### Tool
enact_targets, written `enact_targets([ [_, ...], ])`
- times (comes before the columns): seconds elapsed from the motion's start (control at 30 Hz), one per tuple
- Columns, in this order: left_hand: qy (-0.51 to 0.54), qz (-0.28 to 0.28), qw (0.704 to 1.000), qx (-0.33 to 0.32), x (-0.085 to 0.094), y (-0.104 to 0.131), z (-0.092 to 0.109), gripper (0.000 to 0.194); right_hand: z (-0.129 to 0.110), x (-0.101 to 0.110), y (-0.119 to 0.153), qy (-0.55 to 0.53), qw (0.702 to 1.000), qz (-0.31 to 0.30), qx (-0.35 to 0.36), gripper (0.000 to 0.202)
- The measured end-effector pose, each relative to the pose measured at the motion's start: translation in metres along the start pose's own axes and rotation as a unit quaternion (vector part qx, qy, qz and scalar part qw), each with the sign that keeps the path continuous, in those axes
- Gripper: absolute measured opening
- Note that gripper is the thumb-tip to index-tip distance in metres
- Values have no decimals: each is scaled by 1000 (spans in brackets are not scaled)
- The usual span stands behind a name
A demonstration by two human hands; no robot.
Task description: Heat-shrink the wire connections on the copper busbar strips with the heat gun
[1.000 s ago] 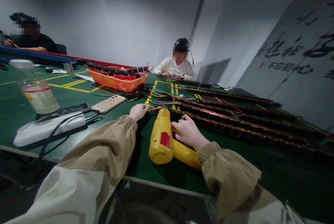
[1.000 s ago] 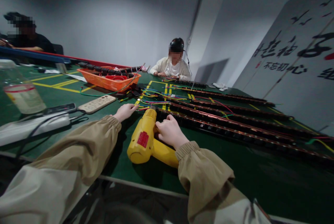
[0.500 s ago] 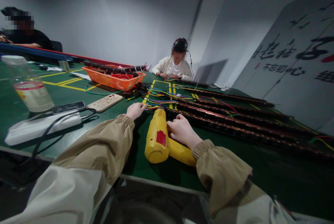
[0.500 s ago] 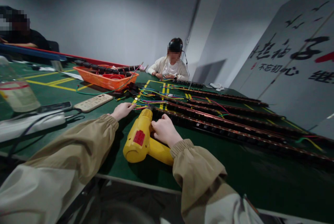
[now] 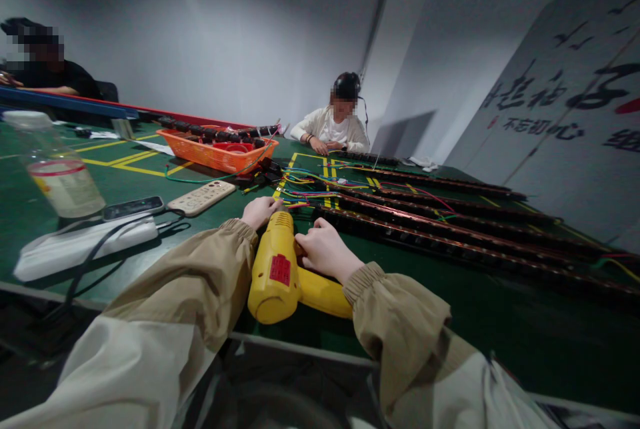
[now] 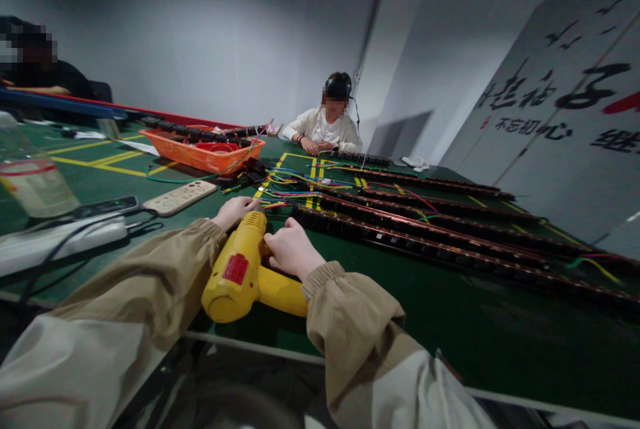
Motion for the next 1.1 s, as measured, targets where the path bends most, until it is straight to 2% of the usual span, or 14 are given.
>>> enact_targets([
  [0.27,16,14,1000,-14,1,1,0,53,10,-1,6,19,1000,1,-23,33],
  [0.57,67,29,997,-31,-4,-3,-6,49,32,2,26,35,997,-3,-63,31],
  [0.9,206,1,970,-127,-9,-13,-19,46,35,0,35,36,997,-4,-65,31],
  [1.1,174,-18,967,-187,-3,-10,-19,41,28,3,34,38,998,-7,-49,31],
])
Point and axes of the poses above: each hand's wrist, its own y-axis away from the middle knuckle, its own x-axis out of the back of the hand, z = x × y, the point moved 2 cm from there along -y, towards the middle knuckle, and after that the axes turned 7 degrees about -y, right-handed, at the moved point
